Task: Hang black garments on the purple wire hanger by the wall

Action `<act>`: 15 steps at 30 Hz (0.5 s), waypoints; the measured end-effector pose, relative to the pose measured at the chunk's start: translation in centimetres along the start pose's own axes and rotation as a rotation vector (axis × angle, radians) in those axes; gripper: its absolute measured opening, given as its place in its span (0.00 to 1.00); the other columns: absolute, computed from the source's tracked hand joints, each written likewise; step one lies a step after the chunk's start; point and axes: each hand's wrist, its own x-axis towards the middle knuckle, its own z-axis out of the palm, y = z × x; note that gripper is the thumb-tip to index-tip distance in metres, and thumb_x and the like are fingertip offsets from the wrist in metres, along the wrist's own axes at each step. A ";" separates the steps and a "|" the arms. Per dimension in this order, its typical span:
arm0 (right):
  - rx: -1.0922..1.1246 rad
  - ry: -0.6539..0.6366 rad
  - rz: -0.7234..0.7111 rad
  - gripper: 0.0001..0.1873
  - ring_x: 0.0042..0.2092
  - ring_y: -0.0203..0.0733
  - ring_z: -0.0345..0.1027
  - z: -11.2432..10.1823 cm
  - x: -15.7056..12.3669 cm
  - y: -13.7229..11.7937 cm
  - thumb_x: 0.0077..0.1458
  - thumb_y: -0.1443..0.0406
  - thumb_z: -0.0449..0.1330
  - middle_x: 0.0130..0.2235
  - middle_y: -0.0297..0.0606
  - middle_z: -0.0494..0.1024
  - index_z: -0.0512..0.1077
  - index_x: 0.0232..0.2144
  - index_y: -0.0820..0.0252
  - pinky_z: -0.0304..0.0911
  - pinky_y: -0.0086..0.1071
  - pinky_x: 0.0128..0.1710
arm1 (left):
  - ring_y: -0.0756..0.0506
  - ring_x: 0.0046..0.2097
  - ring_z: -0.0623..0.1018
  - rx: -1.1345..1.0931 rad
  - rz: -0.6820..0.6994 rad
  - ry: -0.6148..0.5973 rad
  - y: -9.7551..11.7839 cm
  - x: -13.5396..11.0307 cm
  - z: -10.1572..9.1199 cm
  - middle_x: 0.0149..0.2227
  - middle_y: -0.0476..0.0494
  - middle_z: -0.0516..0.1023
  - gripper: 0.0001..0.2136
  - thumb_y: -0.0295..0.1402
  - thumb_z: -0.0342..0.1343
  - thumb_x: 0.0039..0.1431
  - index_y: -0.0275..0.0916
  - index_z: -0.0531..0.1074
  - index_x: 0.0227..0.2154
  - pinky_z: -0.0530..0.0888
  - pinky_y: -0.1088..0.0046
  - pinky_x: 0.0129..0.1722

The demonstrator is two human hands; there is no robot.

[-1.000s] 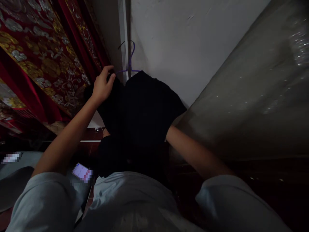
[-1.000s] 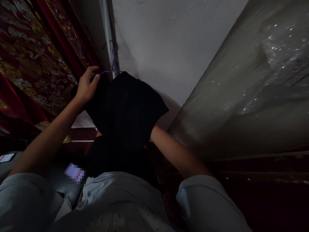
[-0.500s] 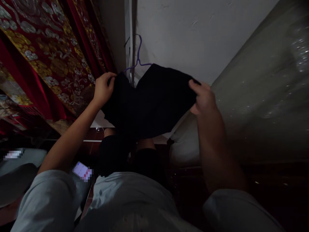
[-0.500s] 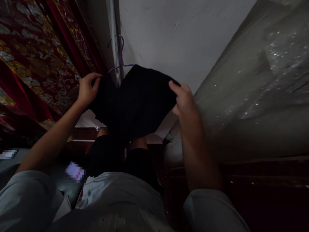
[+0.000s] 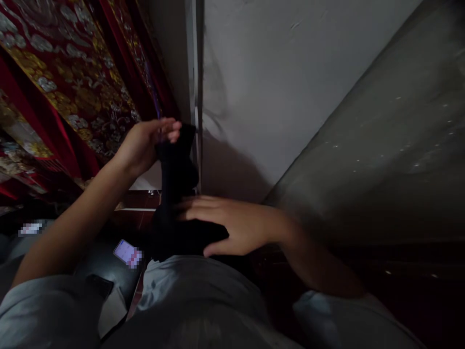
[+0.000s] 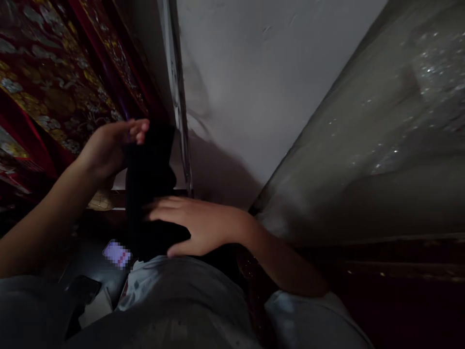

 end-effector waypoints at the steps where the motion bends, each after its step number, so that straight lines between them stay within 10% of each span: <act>1: -0.005 -0.072 -0.011 0.33 0.63 0.52 0.71 -0.2 0.3 0.3 0.55 0.50 0.68 0.62 0.38 0.75 0.72 0.63 0.44 0.68 0.44 0.64 | 0.44 0.35 0.82 0.056 -0.014 -0.031 -0.6 -0.9 -0.6 0.38 0.38 0.80 0.18 0.42 0.44 0.74 0.36 0.75 0.47 0.82 0.61 0.39; 10: -0.125 0.602 0.264 0.34 0.72 0.55 0.54 -2.0 2.3 10.5 0.61 0.52 0.61 0.69 0.44 0.64 0.64 0.67 0.50 0.50 0.55 0.73 | 0.47 0.25 0.74 0.525 0.027 -0.187 -3.3 -5.1 -7.1 0.20 0.48 0.72 0.16 0.47 0.61 0.62 0.41 0.78 0.26 0.73 0.71 0.28; 15: 0.298 0.560 0.453 0.30 0.46 0.54 0.77 -1.6 2.8 12.7 0.59 0.37 0.53 0.37 0.43 0.80 0.76 0.33 0.54 0.74 0.50 0.48 | 0.48 0.25 0.73 0.489 0.127 0.064 -2.6 -2.7 -5.7 0.21 0.47 0.74 0.18 0.47 0.61 0.62 0.39 0.75 0.23 0.70 0.71 0.26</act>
